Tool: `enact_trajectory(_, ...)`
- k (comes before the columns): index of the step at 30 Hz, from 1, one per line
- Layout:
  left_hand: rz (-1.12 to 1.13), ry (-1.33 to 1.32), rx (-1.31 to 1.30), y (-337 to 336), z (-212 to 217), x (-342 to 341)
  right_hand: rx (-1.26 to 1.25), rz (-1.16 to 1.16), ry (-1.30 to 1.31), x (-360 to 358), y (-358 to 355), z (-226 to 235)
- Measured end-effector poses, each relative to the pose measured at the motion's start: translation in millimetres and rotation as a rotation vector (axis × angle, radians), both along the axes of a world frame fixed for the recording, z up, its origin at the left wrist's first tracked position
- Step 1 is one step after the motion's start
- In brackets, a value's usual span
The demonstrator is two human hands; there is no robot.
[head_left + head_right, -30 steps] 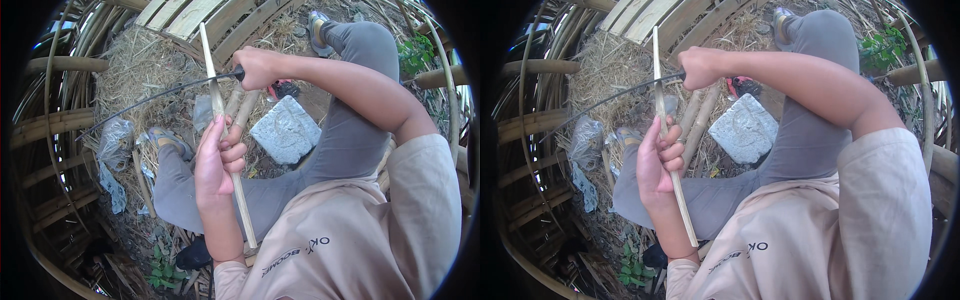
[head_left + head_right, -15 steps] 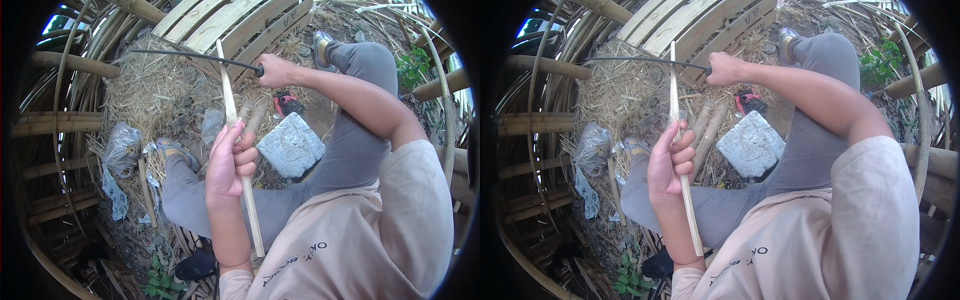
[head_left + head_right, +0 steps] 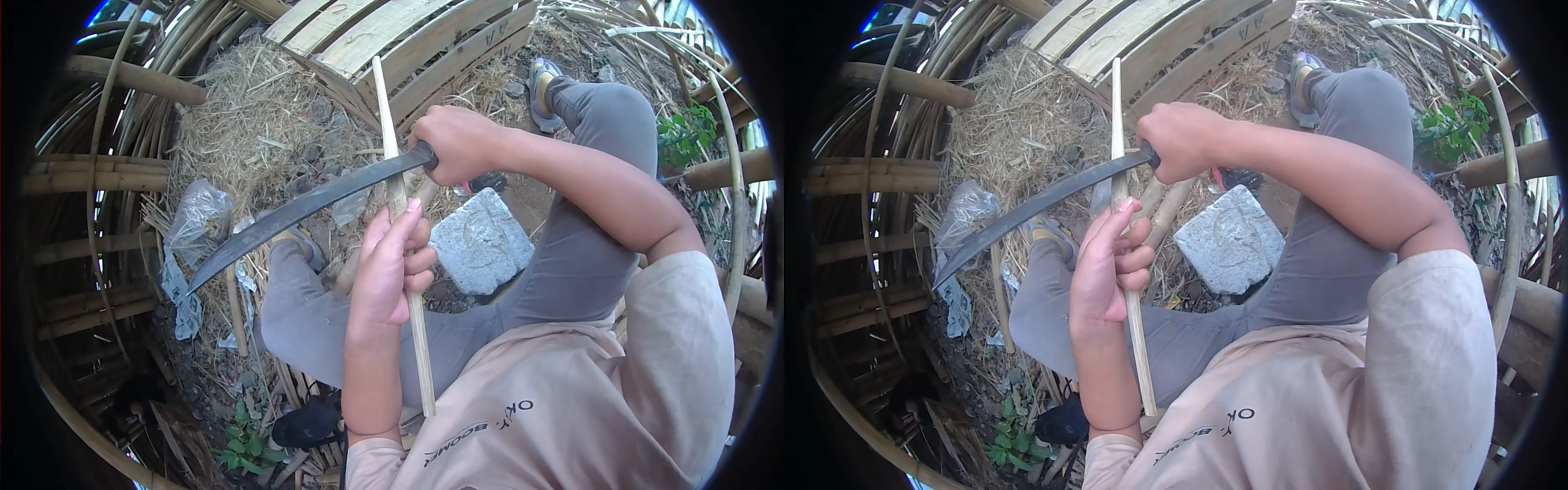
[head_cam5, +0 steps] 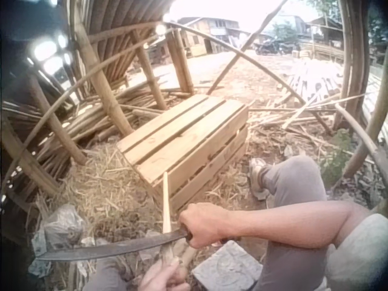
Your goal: The person whittles and shapes a bamboo stick using a curved knife, scraping along its length and rotating the stick by hand.
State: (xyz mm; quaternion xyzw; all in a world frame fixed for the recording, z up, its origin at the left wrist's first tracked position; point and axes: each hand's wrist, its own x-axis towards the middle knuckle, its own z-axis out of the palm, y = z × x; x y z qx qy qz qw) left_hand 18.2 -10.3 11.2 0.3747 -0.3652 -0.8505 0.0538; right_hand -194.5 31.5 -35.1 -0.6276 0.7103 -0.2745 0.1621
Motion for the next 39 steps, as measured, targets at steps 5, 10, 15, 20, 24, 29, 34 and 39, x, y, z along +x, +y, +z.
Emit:
enact_trajectory(5, -0.023, 0.029, -0.029, 8, -8, -4, 0.171, -0.023, 0.273, -5, -3, 12)
enact_trajectory(10, -0.026, 0.018, -0.047, 13, -12, -7, 0.178, -0.079, 0.238, -15, -13, 2)
enact_trajectory(15, -0.016, 0.05, -0.012, 6, -7, -2, 0.146, -0.093, 0.143, -16, -19, -4)
enact_trajectory(20, 0.004, 0.089, 0.131, -8, -2, 3, -0.072, -0.001, 0.123, -14, -7, 12)
enact_trajectory(24, 0.033, 0.193, 0.329, -24, -10, 11, -0.133, 0.026, 0.164, -5, -4, 11)
enact_trajectory(29, 0.052, 0.424, 0.781, -33, -13, 16, -0.102, 0.083, -0.04, 11, 0, 15)
enact_trajectory(34, 0.049, 0.478, 0.834, -33, -13, 17, -0.012, 0.05, -0.117, 15, 4, 20)
enact_trajectory(39, 0.055, 0.525, 0.88, -34, -8, 18, 0.013, 0.041, -0.141, 16, 10, 14)
